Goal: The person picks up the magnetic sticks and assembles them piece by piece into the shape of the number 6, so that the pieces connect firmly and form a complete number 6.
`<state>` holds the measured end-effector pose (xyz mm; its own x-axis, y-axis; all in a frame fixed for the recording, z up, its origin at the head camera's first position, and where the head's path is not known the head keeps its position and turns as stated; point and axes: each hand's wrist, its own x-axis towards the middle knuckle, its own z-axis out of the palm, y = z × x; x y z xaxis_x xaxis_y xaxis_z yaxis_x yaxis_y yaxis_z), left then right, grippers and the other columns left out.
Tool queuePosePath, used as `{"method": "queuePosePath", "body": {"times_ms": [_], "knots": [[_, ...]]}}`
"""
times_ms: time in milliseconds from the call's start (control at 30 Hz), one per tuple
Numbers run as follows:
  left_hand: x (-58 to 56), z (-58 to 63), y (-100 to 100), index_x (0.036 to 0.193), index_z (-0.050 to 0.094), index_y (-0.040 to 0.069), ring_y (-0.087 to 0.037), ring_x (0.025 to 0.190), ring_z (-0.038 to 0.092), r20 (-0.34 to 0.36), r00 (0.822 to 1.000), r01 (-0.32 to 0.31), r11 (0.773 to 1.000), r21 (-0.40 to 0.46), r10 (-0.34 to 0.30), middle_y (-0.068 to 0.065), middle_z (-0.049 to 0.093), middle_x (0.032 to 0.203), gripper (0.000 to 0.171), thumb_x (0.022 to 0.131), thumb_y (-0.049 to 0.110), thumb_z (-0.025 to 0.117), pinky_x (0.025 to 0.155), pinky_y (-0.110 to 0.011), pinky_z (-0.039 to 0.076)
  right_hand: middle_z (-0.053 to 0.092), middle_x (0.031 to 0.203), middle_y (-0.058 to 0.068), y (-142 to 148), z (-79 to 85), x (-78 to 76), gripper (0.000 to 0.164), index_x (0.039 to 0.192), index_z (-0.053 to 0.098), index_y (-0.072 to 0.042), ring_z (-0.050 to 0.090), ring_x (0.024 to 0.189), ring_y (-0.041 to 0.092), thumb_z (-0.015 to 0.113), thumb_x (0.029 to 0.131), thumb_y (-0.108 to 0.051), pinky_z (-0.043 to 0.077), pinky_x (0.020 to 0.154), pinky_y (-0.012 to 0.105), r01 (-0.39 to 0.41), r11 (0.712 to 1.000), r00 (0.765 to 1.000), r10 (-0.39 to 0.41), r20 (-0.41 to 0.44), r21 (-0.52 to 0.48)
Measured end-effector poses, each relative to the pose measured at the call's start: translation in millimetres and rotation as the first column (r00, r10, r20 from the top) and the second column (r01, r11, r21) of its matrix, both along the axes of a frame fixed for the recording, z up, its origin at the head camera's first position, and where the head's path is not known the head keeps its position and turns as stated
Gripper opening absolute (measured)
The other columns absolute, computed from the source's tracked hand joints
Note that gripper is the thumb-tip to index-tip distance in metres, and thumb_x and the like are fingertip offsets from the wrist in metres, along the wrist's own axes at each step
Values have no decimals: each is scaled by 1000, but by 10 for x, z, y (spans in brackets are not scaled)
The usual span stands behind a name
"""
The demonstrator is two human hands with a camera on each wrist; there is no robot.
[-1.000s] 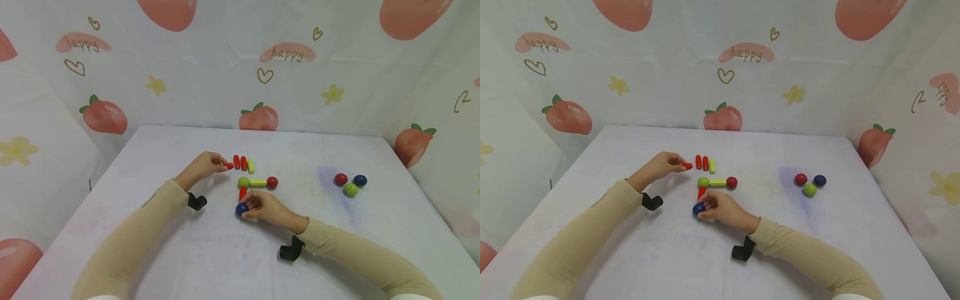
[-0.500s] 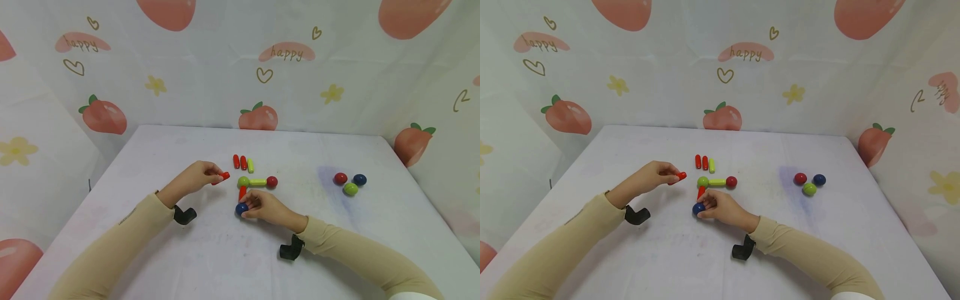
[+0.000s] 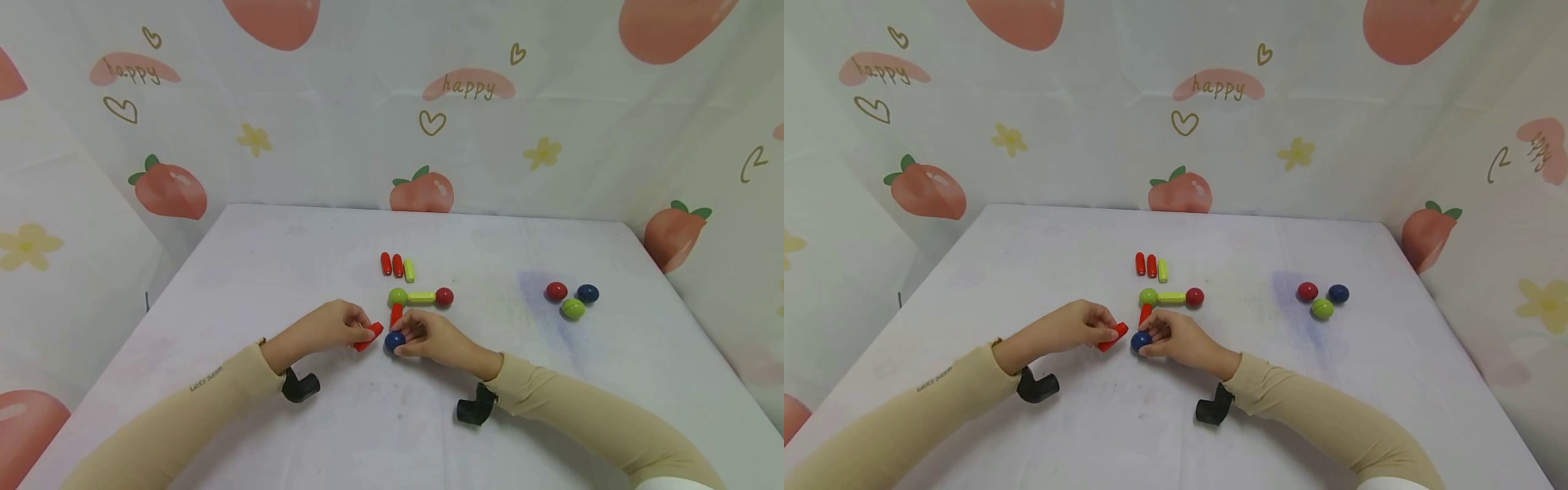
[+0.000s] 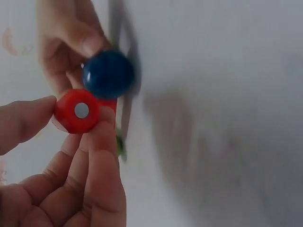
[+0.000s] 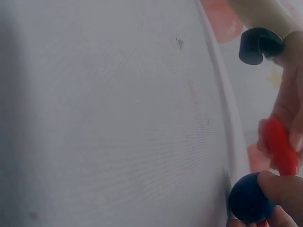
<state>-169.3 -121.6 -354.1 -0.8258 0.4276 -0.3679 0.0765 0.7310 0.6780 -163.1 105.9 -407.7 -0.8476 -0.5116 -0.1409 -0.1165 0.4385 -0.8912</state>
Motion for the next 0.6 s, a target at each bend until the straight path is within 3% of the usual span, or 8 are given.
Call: {"method": "queuePosePath", "body": {"times_ms": [300, 467, 600], "knots": [[135, -87, 80, 89, 71, 8, -11, 67, 54, 61, 998, -14, 1000, 14, 13, 2, 62, 70, 12, 86, 19, 72, 61, -24, 41, 62, 96, 9, 10, 19, 16, 32, 109, 62, -2, 59, 86, 15, 77, 82, -8, 53, 80, 23, -20, 999, 1000, 19, -16, -26], [195, -131, 111, 85, 70, 7, -9, 63, 55, 121, 992, -18, 1000, 16, 16, 2, 62, 68, 12, 86, 18, 72, 60, -21, 44, 63, 96, 8, 17, -22, -9, 32, 109, 62, -4, 59, 85, 14, 77, 82, -9, 53, 79, 22, -18, 1000, 1000, 18, -12, -19], [233, -187, 142, 85, 69, 4, -8, 57, 59, 198, 980, -41, 997, 68, 27, 1, 62, 65, 11, 86, 15, 72, 61, -21, 50, 63, 97, 8, 19, -19, -10, 31, 109, 62, -4, 59, 87, 14, 77, 82, -9, 53, 80, 24, -16, 1000, 1000, 15, -20, -11]]}}
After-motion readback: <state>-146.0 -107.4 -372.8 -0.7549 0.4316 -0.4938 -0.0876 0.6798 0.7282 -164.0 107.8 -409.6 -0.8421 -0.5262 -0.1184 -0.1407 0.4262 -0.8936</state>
